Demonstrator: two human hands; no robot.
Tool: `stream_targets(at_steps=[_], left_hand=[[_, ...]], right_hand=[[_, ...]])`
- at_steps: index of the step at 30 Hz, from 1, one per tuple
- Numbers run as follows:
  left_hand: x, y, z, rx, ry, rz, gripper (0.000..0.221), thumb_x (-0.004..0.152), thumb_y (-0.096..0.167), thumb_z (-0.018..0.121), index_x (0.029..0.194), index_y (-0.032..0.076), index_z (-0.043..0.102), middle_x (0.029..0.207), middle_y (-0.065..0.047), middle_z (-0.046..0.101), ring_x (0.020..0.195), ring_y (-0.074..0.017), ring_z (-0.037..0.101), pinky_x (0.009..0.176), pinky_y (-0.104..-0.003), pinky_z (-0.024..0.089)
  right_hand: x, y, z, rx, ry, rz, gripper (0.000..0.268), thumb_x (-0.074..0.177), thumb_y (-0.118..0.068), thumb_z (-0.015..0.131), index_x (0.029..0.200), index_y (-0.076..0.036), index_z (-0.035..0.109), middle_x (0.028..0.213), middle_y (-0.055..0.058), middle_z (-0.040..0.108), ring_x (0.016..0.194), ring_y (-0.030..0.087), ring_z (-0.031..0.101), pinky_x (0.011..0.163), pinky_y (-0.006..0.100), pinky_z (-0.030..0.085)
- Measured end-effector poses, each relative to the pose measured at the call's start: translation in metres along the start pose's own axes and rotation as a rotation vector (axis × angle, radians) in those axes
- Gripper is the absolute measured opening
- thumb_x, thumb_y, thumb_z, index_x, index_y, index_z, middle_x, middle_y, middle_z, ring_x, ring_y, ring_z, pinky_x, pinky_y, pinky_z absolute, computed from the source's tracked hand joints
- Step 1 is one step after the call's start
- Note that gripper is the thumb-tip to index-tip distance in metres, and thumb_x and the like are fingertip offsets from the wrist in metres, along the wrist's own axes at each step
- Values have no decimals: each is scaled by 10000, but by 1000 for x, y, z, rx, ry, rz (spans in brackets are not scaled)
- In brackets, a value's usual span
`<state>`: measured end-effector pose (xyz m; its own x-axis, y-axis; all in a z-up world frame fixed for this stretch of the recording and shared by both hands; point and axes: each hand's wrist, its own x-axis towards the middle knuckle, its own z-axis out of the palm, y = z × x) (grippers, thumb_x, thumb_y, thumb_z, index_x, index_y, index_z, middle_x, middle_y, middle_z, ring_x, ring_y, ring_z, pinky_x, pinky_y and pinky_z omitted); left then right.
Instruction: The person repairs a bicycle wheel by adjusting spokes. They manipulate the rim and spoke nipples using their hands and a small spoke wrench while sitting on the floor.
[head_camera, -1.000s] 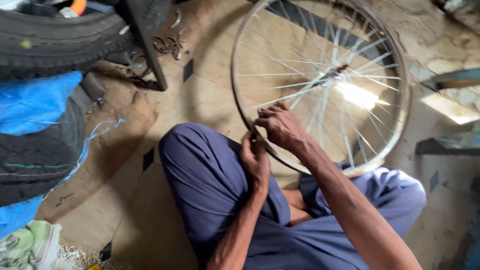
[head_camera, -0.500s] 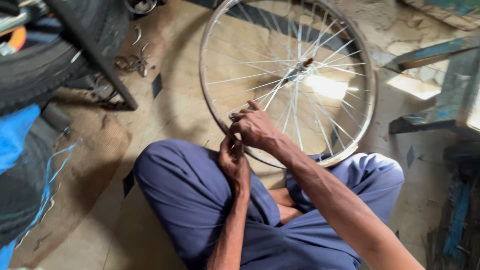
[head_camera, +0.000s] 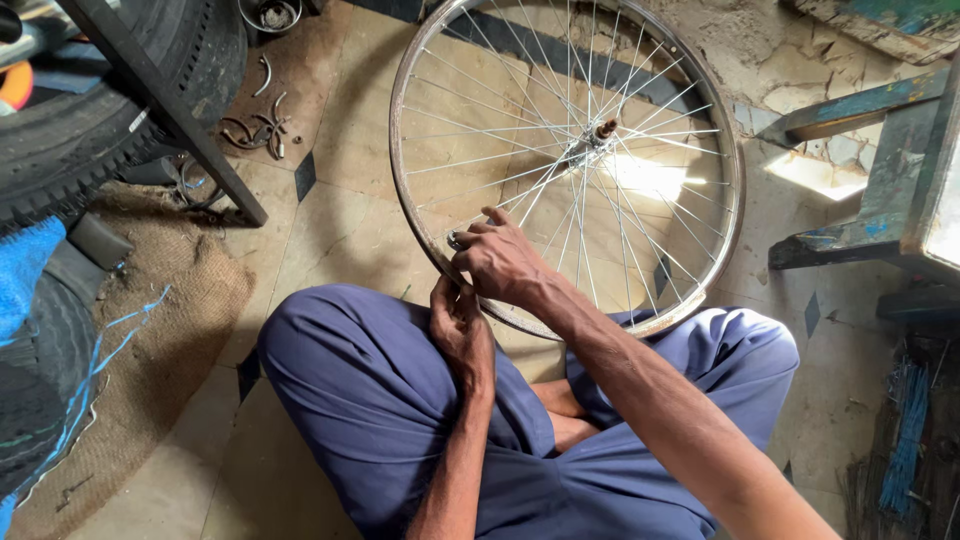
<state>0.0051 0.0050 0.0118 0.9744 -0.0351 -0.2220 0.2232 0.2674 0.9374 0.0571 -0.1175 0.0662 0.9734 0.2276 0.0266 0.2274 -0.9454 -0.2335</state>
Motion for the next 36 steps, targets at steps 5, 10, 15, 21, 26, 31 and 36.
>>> stream_targets(at_steps=[5,10,15,21,26,31,36], left_hand=[[1,-5,0,18,15,0,368,1012,105,617,1337,-63,591,1240,-147,696,1098,-193,652,946,-311,521],[1,-10,-2,-27,2,-6,356,1032,109,615,1342,-63,588,1235,-142,691,1094,-193,643,945,-308,515],[1,-13,-1,55,35,12,337,1010,107,638,1306,-51,623,1194,-137,712,1036,-194,656,894,-313,538],[-1,-19,-2,-48,40,-42,343,991,99,637,1304,-42,613,1156,-131,695,995,-191,642,858,-322,532],[0,-8,0,51,31,-4,334,1003,97,622,1305,-44,606,1189,-125,702,1057,-192,650,926,-322,520],[-2,2,-1,159,58,-98,335,1032,133,567,1331,-12,608,1129,-137,714,980,-215,653,886,-326,523],[-23,-3,-3,-124,40,-513,339,985,124,493,1323,134,524,1076,-62,683,939,-179,665,736,-332,568]], right_hand=[[1,-4,-4,-47,66,44,42,707,-171,787,741,-164,764,970,18,717,994,200,687,1145,538,392],[-3,-2,-3,31,10,3,143,700,-140,773,836,-181,777,891,25,675,976,246,686,987,453,456],[-2,4,3,122,35,57,119,655,-189,800,770,-193,770,818,13,675,894,244,677,1023,475,435],[-2,11,3,204,8,-3,174,727,-149,771,885,-219,786,868,16,677,915,259,666,982,458,442],[-4,6,-5,118,-51,51,127,688,-136,761,796,-195,789,801,15,679,887,233,683,1021,464,434],[-28,7,-2,303,373,155,128,846,-129,754,968,-156,779,1003,29,708,999,252,678,991,414,478],[-58,14,-17,206,125,176,302,794,-42,687,1037,-177,805,1029,14,732,1029,228,670,976,411,473]])
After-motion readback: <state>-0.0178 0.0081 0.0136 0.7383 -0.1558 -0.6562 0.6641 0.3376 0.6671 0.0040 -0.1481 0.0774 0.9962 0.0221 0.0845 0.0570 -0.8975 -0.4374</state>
